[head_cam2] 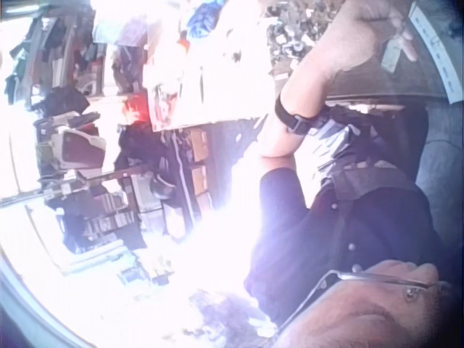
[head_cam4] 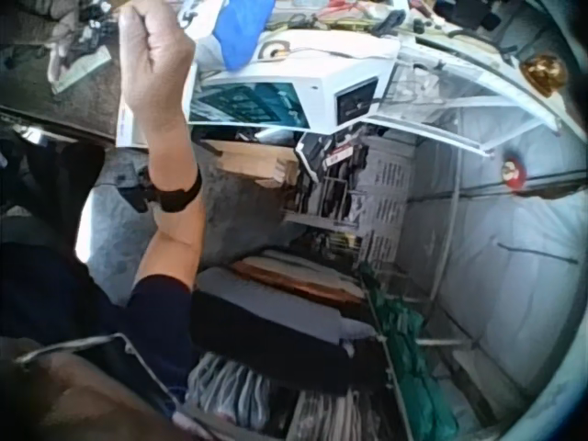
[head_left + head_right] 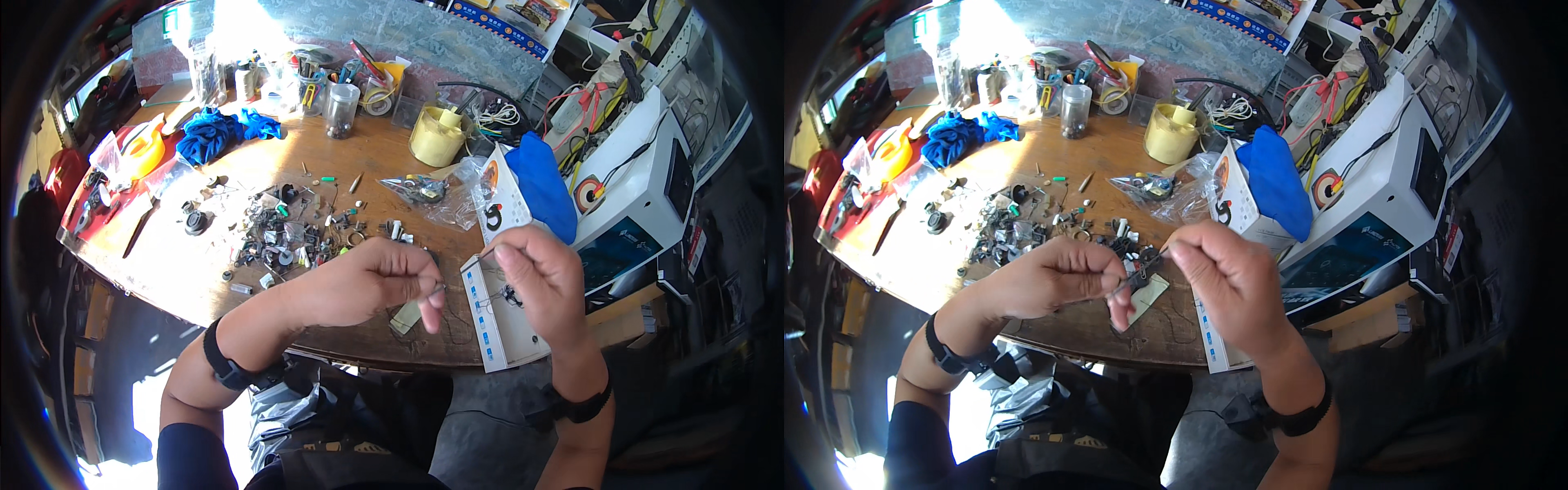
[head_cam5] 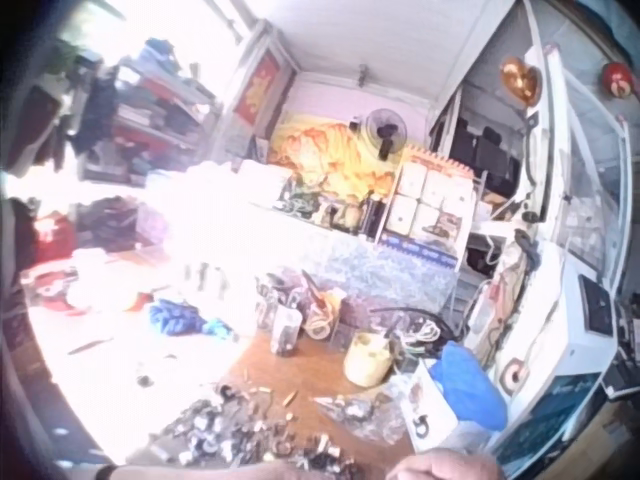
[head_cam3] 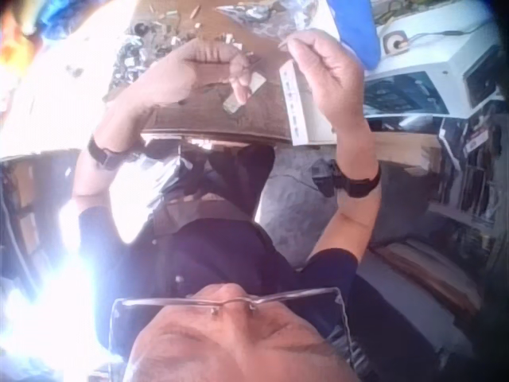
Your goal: The person assembles small keychains at a cluttered workbench. They pick up metal rings and small charms, thread them onto strings, and place the finished keychains into a white box. The person handles multiple components one at a time, occasionally moving items aside to reach the work area.
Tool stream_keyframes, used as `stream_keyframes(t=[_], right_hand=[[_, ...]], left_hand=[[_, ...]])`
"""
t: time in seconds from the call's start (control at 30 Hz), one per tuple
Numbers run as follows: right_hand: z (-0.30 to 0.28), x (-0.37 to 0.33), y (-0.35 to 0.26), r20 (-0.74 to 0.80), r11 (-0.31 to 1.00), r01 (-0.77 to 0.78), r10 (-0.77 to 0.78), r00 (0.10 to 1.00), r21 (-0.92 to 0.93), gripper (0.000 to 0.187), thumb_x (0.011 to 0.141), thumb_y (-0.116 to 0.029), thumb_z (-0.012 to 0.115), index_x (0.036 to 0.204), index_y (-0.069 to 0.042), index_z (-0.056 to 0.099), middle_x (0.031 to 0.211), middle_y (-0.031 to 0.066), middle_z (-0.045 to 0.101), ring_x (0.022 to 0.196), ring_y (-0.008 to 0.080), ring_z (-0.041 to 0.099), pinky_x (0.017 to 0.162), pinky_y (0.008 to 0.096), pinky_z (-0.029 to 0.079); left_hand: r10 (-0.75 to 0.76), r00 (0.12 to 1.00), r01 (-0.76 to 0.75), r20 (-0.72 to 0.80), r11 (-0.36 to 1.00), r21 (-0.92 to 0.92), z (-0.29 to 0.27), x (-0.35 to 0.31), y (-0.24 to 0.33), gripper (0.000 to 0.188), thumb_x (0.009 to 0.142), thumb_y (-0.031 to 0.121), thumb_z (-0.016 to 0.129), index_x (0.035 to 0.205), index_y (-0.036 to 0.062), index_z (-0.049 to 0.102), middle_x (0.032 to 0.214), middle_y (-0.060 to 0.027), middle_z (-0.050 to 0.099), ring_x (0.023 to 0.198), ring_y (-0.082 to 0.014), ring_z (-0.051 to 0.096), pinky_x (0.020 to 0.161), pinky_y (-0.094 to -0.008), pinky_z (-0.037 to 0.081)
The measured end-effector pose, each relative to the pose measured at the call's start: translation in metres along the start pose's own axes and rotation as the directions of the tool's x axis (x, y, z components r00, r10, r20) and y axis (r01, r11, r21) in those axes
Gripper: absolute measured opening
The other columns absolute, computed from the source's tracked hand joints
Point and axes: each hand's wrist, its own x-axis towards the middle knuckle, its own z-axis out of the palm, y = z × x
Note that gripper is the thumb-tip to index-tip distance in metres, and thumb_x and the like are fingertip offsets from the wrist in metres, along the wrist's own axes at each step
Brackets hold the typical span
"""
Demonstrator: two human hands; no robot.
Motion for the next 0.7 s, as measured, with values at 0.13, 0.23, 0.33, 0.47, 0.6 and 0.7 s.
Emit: stream_keyframes(t=[0.13, 0.23, 0.33, 0.47, 0.6, 0.7], right_hand=[[0.013, 0.004, 0.007, 0.199, 0.992, -0.1, 0.114, 0.973, -0.081, 0.012, 0.089, -0.011, 0.055, 0.088, 0.0, 0.059, 0.067, 0.0068, 0.06, 0.055, 0.0117, 0.055, 0.051, 0.0243, 0.042], [0.019, -0.004, 0.001, 0.449, 0.987, 0.155, -0.124, 0.885, -0.033, 0.01, 0.083, -0.009, 0.061, 0.088, 0.0, 0.059, 0.075, 0.0141, 0.063, 0.064, 0.0292, 0.062, 0.052, 0.0311, 0.047], [0.009, -0.001, -0.005, 0.26, 0.972, 0.201, -0.228, 0.938, 0.125, 0.012, 0.087, -0.007, 0.055, 0.083, 0.002, 0.062, 0.069, 0.0083, 0.061, 0.056, 0.013, 0.056, 0.051, 0.0244, 0.041], [0.014, 0.01, 0.004, 0.095, 0.987, -0.163, 0.162, 0.982, 0.005, 0.01, 0.088, -0.01, 0.055, 0.088, 0.0, 0.058, 0.069, 0.0074, 0.061, 0.058, 0.0135, 0.057, 0.051, 0.0254, 0.043], [0.034, 0.001, 0.004, 0.42, 0.961, 0.274, -0.236, 0.877, -0.033, 0.009, 0.082, -0.009, 0.06, 0.087, -0.003, 0.057, 0.072, 0.0131, 0.06, 0.064, 0.0308, 0.06, 0.053, 0.0352, 0.047], [0.029, -0.001, 0.003, 0.312, 0.964, 0.265, -0.248, 0.917, -0.012, 0.005, 0.083, -0.006, 0.058, 0.084, -0.001, 0.057, 0.071, 0.0114, 0.061, 0.062, 0.0259, 0.061, 0.053, 0.0309, 0.047]], left_hand=[[0.26, 0.946, -0.324, -0.193, 0.721, -0.612, 0.001, -0.017, 0.016, 0.021, 0.094, 0.014, 0.043, 0.089, -0.0023, 0.055, 0.081, -0.0101, 0.062, 0.087, -0.0187, 0.061, 0.086, -0.0317, 0.044], [0.429, 0.669, -0.611, -0.607, 0.782, -0.122, -0.012, -0.008, 0.027, 0.018, 0.093, 0.012, 0.046, 0.086, -0.0025, 0.053, 0.08, -0.008, 0.061, 0.081, -0.0162, 0.061, 0.079, -0.0274, 0.045], [0.171, 0.923, -0.041, -0.343, 0.934, 0.355, -0.01, -0.008, 0.027, 0.019, 0.095, 0.011, 0.042, 0.086, -0.0015, 0.053, 0.083, -0.0078, 0.061, 0.081, -0.0173, 0.061, 0.078, -0.0271, 0.045], [0.229, 0.971, -0.238, -0.072, 0.886, -0.398, 0.004, -0.018, 0.021, 0.018, 0.094, 0.009, 0.042, 0.088, -0.0029, 0.053, 0.081, -0.01, 0.06, 0.083, -0.0202, 0.062, 0.081, -0.0297, 0.046], [0.362, 0.777, -0.498, -0.514, 0.854, -0.151, 0.002, -0.01, 0.014, 0.016, 0.094, 0.007, 0.042, 0.088, -0.0029, 0.053, 0.079, -0.0092, 0.059, 0.084, -0.0192, 0.062, 0.08, -0.0294, 0.046], [0.073, 0.98, 0.002, -0.187, 0.929, 0.371, 0.004, -0.01, 0.005, 0.013, 0.093, 0.004, 0.042, 0.089, -0.004, 0.051, 0.079, -0.0079, 0.059, 0.079, -0.0161, 0.062, 0.075, -0.0271, 0.045]])
